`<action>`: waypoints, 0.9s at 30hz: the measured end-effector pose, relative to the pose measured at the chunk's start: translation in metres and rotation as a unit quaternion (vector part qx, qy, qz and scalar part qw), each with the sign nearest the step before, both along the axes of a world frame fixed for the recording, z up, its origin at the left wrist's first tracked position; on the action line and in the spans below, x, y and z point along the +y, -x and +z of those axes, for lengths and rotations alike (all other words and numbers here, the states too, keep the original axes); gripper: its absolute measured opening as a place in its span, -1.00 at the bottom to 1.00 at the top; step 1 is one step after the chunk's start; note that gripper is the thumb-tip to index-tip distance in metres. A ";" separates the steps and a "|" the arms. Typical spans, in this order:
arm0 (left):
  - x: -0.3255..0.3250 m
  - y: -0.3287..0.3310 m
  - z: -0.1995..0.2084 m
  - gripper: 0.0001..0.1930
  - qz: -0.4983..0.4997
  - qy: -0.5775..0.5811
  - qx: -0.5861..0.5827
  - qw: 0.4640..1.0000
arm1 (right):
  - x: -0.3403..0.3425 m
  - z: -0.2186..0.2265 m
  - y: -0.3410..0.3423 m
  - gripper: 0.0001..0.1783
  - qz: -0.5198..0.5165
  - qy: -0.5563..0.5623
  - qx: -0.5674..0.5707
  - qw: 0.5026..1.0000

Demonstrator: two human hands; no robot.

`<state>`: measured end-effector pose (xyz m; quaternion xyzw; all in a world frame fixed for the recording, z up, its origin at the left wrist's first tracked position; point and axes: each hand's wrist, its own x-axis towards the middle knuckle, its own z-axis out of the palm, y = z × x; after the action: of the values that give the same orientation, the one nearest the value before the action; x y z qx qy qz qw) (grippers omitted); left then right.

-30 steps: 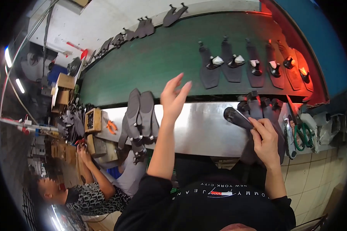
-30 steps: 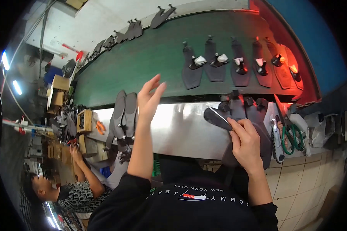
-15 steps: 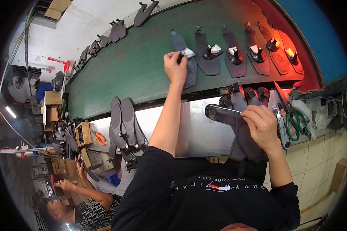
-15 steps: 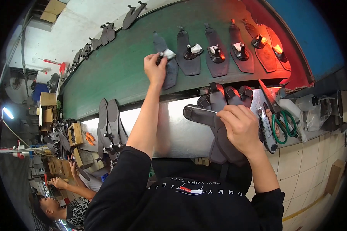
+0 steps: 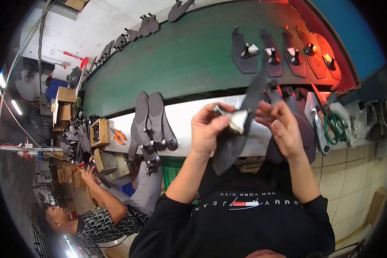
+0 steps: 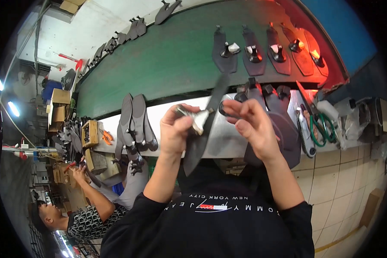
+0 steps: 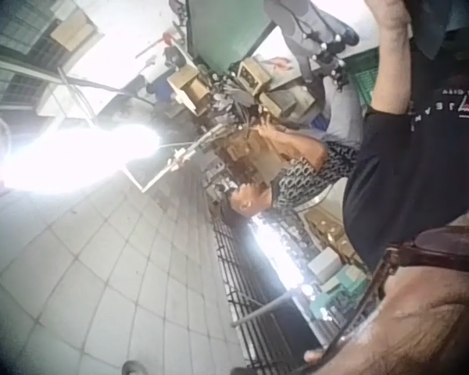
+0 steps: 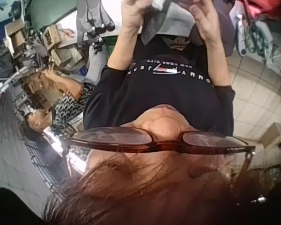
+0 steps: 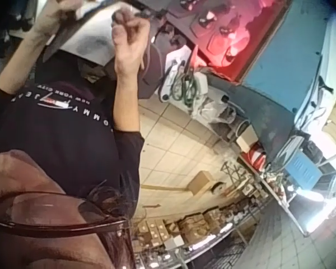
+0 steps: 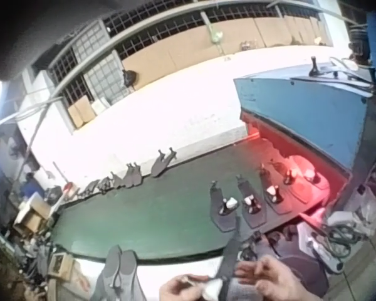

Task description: The recorder is assembling high-heeled sandals by attaching straps to the soles and trimming excess material.

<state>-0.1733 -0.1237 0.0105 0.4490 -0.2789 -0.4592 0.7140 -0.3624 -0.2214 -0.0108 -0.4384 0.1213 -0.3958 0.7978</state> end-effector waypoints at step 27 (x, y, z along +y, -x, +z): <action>0.071 0.009 -0.025 -0.65 -0.054 -0.011 0.085 0.995 | 0.067 0.026 0.019 -0.45 -0.031 0.307 0.238 0.921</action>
<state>-0.1825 -0.0526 -0.0146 0.4001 -0.2362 -0.5365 0.7045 -0.3815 -0.1548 0.0150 -0.7390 0.1941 -0.3220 0.5590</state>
